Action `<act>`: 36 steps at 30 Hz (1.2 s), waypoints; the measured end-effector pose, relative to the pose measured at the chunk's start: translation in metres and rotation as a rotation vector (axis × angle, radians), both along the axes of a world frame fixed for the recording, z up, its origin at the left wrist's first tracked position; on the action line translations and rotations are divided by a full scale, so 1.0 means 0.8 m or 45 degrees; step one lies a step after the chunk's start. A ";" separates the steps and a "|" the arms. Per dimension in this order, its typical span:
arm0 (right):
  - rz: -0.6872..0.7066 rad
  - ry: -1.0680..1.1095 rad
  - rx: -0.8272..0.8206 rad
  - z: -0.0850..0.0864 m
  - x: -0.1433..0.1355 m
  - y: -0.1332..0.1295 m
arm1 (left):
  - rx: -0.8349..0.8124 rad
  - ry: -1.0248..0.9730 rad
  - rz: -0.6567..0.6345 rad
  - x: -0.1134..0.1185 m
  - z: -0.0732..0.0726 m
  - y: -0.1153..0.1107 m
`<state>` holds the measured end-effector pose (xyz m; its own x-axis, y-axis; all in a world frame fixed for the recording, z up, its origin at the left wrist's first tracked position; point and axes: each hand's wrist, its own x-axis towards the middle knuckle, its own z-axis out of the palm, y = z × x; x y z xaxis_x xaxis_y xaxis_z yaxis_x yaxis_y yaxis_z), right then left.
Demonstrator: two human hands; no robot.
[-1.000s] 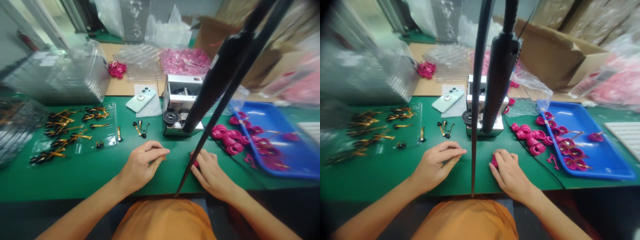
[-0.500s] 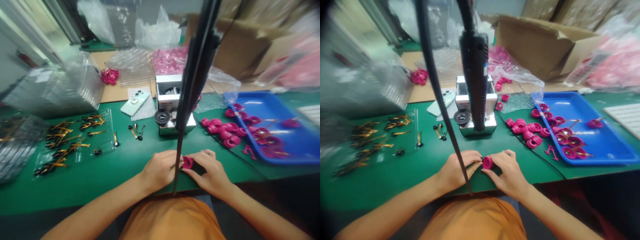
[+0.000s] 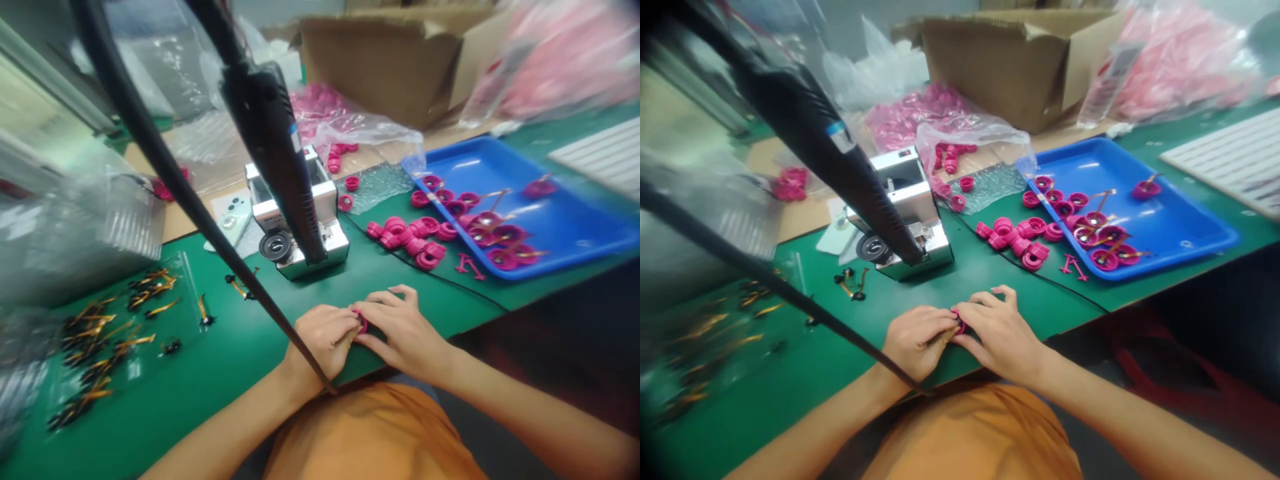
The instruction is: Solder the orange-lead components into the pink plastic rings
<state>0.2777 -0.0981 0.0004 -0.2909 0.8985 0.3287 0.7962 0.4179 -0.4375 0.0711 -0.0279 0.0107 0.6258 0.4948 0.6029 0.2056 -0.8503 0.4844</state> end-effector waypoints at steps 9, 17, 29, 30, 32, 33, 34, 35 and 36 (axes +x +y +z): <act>-0.010 0.055 -0.029 -0.002 -0.001 -0.001 | 0.624 0.487 0.167 0.007 0.019 -0.024; 0.080 0.186 -0.205 0.071 0.054 0.027 | 0.567 0.332 0.181 0.016 0.007 -0.021; 0.161 0.937 0.148 0.132 -0.074 0.191 | 0.344 0.306 0.267 -0.053 -0.001 0.011; 0.140 0.957 0.194 0.130 -0.079 0.190 | 0.315 0.291 0.316 -0.063 -0.001 0.013; 0.124 0.962 0.217 0.127 -0.078 0.183 | 0.234 0.219 0.382 -0.076 -0.003 0.017; 0.132 0.970 0.198 0.125 -0.074 0.179 | 0.185 0.188 0.392 -0.079 -0.004 0.018; 0.152 1.003 0.174 0.123 -0.069 0.175 | 0.135 0.168 0.387 -0.081 -0.006 0.019; 0.186 1.059 0.149 0.121 -0.063 0.174 | 0.089 0.156 0.374 -0.081 -0.008 0.020; 0.222 1.119 0.116 0.119 -0.058 0.174 | 0.051 0.154 0.363 -0.080 -0.010 0.022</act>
